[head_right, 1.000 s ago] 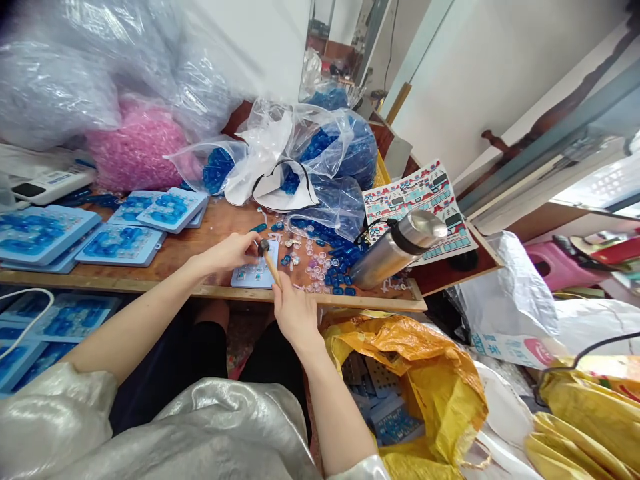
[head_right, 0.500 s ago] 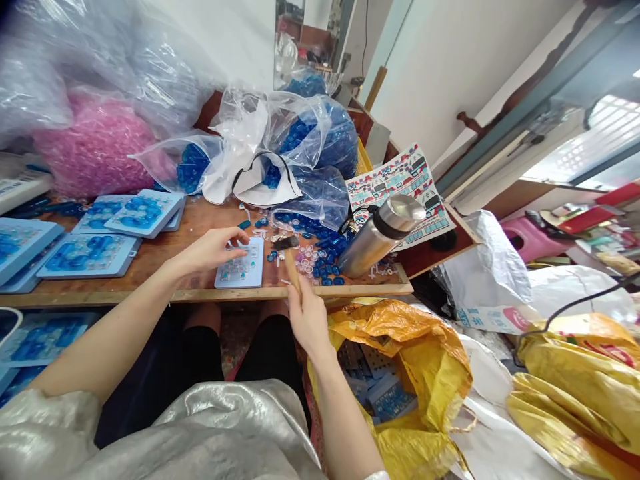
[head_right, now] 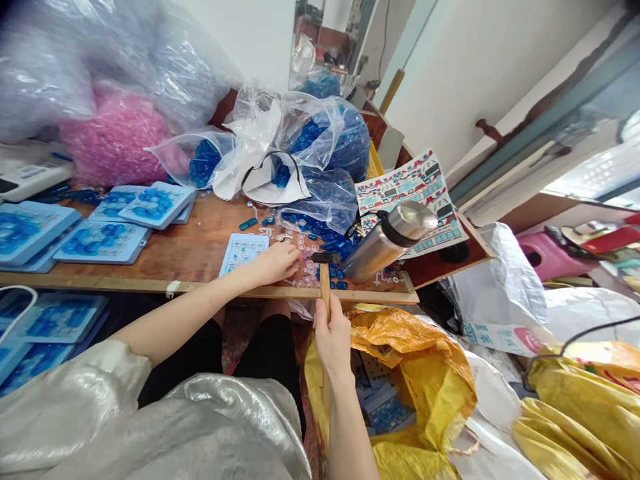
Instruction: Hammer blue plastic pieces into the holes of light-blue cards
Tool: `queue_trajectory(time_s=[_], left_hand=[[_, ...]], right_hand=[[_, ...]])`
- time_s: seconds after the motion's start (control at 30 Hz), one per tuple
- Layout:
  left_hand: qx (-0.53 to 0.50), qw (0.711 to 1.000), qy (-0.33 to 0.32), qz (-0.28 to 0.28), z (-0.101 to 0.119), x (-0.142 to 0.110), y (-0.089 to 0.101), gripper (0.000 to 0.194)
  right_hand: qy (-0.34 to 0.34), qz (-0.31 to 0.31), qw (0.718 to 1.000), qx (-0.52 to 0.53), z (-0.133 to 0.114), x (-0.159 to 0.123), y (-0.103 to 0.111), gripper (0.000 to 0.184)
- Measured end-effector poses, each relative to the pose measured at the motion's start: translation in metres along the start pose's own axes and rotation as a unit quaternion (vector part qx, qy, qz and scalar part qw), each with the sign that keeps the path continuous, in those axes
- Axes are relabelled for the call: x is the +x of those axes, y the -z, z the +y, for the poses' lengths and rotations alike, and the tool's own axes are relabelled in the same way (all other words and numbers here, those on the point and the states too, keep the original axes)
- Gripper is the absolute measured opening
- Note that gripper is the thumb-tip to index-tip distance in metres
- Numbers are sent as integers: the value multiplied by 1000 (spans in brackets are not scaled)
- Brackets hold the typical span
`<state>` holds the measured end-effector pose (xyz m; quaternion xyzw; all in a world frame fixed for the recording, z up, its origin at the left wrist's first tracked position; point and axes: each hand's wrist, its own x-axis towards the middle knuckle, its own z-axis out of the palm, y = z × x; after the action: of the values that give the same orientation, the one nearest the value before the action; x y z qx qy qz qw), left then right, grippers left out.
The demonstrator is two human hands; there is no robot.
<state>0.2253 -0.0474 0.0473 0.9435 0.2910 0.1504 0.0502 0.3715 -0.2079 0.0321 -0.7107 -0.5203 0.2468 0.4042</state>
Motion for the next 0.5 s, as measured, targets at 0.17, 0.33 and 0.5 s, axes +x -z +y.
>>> queue_trajectory(time_s=[0.17, 0.33, 0.5], left_hand=[[-111, 982, 120, 90, -31, -81, 37, 14], [-114, 978, 160, 75, -45, -129, 43, 14], [-97, 981, 141, 86, -44, -133, 31, 15]], right_hand=[[11, -7, 1000, -3, -6, 1, -4, 30], [52, -51, 997, -13, -28, 3, -27, 43], [132, -104, 983, -73, -53, -1, -48, 45]])
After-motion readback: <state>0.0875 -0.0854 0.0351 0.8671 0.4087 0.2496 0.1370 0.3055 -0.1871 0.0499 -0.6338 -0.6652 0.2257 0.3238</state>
